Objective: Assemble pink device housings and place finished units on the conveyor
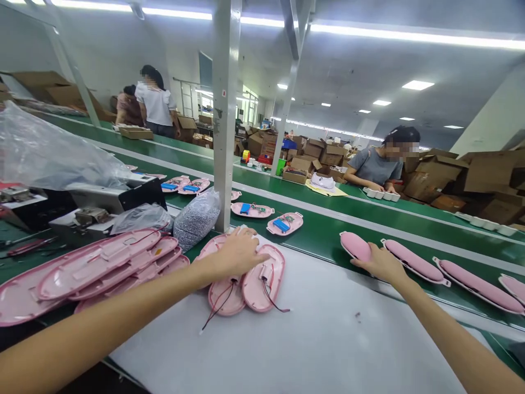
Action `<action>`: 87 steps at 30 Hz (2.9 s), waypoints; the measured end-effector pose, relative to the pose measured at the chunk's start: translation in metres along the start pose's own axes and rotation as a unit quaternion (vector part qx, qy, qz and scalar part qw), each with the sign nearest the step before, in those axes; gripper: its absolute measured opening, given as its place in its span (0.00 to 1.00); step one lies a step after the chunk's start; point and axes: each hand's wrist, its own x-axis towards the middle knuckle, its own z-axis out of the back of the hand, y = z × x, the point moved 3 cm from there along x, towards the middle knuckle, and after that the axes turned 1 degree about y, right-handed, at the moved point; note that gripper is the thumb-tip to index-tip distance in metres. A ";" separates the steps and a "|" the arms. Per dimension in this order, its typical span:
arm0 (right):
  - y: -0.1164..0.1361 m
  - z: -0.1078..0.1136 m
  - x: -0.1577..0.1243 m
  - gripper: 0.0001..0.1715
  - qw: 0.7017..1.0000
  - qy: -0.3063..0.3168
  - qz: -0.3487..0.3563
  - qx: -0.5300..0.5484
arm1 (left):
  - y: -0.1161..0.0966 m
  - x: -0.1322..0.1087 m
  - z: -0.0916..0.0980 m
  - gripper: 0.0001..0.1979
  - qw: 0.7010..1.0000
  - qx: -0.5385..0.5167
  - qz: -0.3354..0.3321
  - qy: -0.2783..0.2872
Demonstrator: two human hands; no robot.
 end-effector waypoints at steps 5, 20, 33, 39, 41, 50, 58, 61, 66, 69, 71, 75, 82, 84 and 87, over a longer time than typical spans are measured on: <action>0.042 -0.010 0.067 0.38 0.999 -0.012 -0.020 0.030 | 0.002 0.020 -0.026 0.11 0.998 -0.039 0.035 0.027; 0.195 -0.081 0.110 0.19 0.949 0.073 -0.031 0.306 | -0.002 -0.059 0.030 0.19 0.721 -0.646 0.240 -0.071; 0.188 -0.021 0.048 0.11 0.973 0.056 0.063 0.214 | -0.033 -0.098 0.033 0.34 0.664 -0.687 0.229 -0.185; 0.081 0.026 -0.068 0.14 0.941 0.111 0.263 0.179 | -0.042 -0.104 0.049 0.34 0.725 -0.652 0.183 -0.125; 0.065 0.018 -0.115 0.15 0.924 0.144 0.315 0.164 | -0.050 -0.094 0.052 0.34 0.767 -0.619 0.156 -0.072; 0.059 0.046 -0.166 0.27 0.846 0.195 0.255 0.426 | -0.149 -0.014 0.039 0.15 0.897 -0.423 -0.047 0.119; 0.003 0.058 -0.178 0.30 0.797 0.136 0.046 0.587 | -0.147 -0.005 0.020 0.10 0.919 -0.362 -0.136 0.073; -0.031 0.035 -0.186 0.30 0.764 0.092 -0.043 0.637 | -0.146 -0.035 -0.005 0.10 0.927 -0.197 -0.283 0.147; -0.045 0.013 -0.193 0.32 0.747 0.080 -0.093 0.653 | -0.157 -0.049 -0.038 0.06 0.905 -0.123 -0.388 0.124; -0.043 0.014 -0.195 0.34 0.760 0.076 -0.093 0.638 | -0.152 -0.042 -0.046 0.08 0.900 -0.236 -0.341 0.135; -0.039 0.018 -0.196 0.35 0.779 0.059 -0.080 0.619 | -0.143 -0.038 -0.050 0.08 0.887 -0.385 -0.211 0.146; -0.022 0.028 -0.200 0.35 0.816 -0.012 -0.051 0.576 | -0.132 -0.044 -0.053 0.12 0.804 -0.589 -0.003 0.077; 0.021 0.032 -0.210 0.31 0.825 -0.035 0.004 0.565 | -0.145 -0.051 -0.028 0.07 0.907 -0.357 -0.138 -0.177; 0.023 0.032 -0.210 0.30 0.836 -0.083 0.006 0.543 | -0.145 -0.050 -0.028 0.08 0.900 -0.365 -0.165 -0.174; 0.023 0.031 -0.208 0.30 0.850 -0.119 0.018 0.513 | -0.141 -0.049 -0.031 0.07 0.897 -0.374 -0.159 -0.174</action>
